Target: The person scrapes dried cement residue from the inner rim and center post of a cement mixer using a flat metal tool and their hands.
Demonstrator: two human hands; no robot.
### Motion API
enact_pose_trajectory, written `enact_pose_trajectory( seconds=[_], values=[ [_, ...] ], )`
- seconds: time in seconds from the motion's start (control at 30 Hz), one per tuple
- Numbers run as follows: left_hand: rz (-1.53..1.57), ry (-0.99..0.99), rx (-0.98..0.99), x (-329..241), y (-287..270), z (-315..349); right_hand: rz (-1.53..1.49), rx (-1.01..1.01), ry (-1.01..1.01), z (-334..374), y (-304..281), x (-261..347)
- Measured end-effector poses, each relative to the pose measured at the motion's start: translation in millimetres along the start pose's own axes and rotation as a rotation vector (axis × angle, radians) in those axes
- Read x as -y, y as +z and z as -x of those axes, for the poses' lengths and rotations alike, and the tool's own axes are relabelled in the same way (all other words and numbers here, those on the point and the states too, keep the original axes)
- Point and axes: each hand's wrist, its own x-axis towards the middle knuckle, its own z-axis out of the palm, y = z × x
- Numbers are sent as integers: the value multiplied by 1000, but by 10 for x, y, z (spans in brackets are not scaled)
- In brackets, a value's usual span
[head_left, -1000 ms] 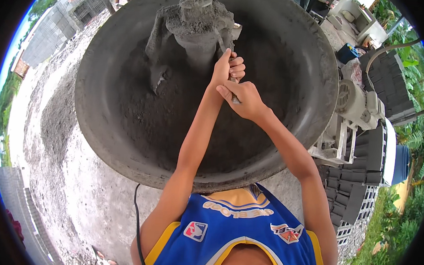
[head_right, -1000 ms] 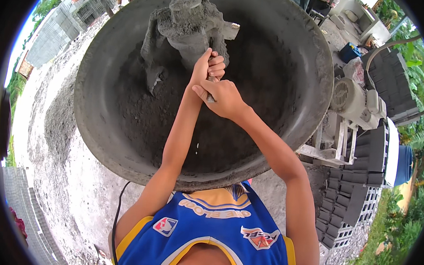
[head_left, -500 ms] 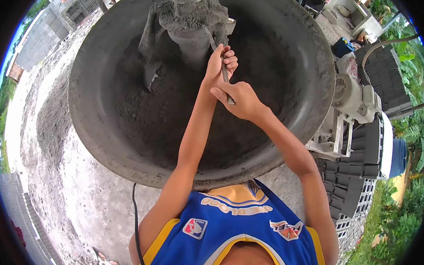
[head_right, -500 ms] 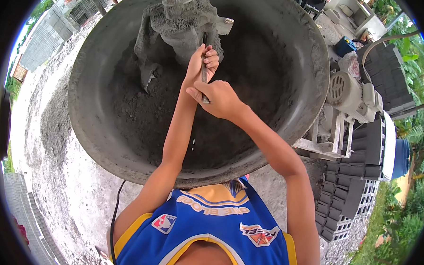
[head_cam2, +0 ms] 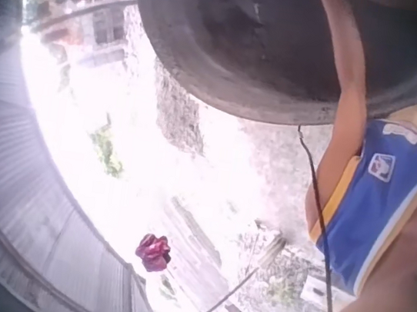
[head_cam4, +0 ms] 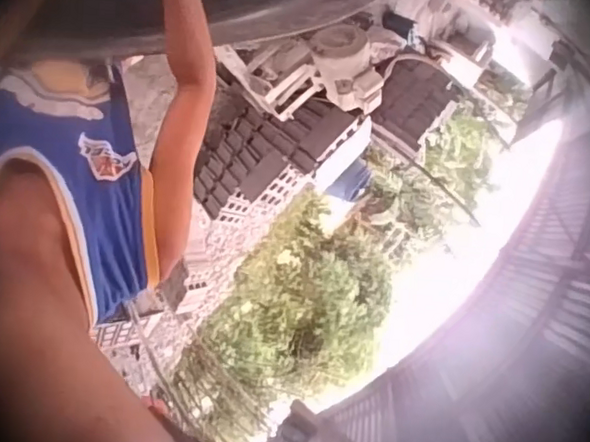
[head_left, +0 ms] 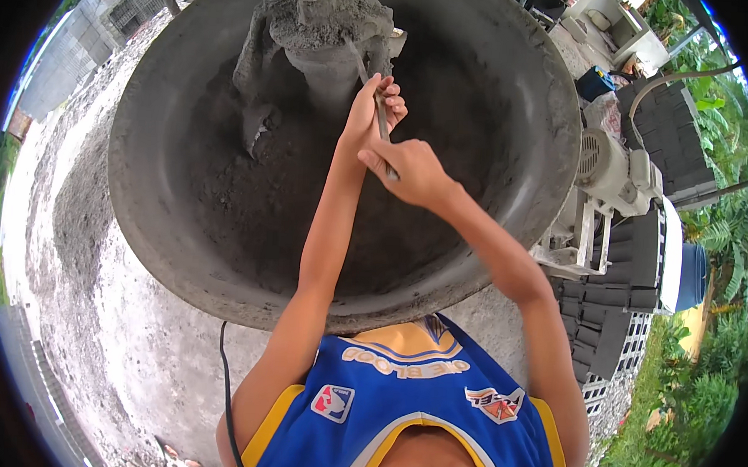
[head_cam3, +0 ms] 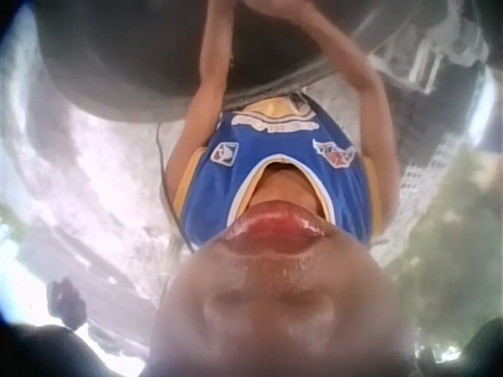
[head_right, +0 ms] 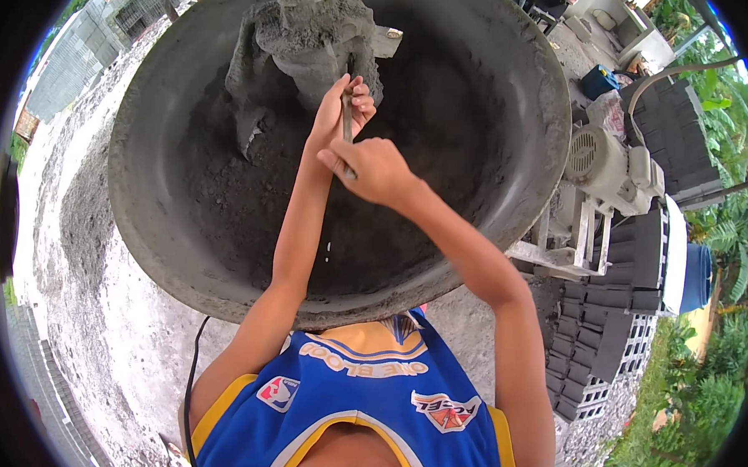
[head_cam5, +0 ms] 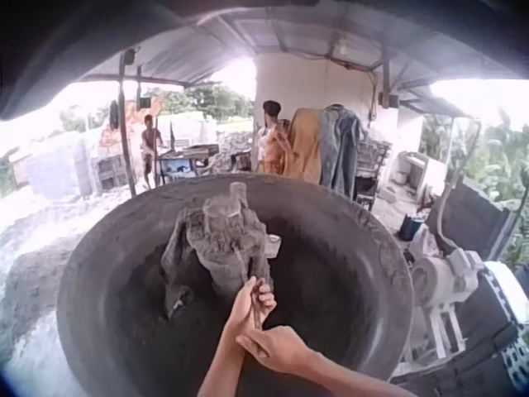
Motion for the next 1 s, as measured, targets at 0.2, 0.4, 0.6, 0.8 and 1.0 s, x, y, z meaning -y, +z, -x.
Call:
enact_pose_trajectory(
  seconds=[0.2,0.4,0.6,0.8,1.0],
  values=[
    [-89,-59,70,73,34,-74,-3,-65,-22,-48,-13,-279],
    [-125,-89,6,147,200,17,10,-109,-9,-123,-60,-307],
    [13,-149,29,172,238,-64,5,-175,-40,-192,-147,-282],
    [-106,-60,-71,202,333,92,-66,-258,-49,-172,-141,-104],
    [-181,-38,-108,165,163,194,-4,-214,-116,-129,88,-211]
  ],
)
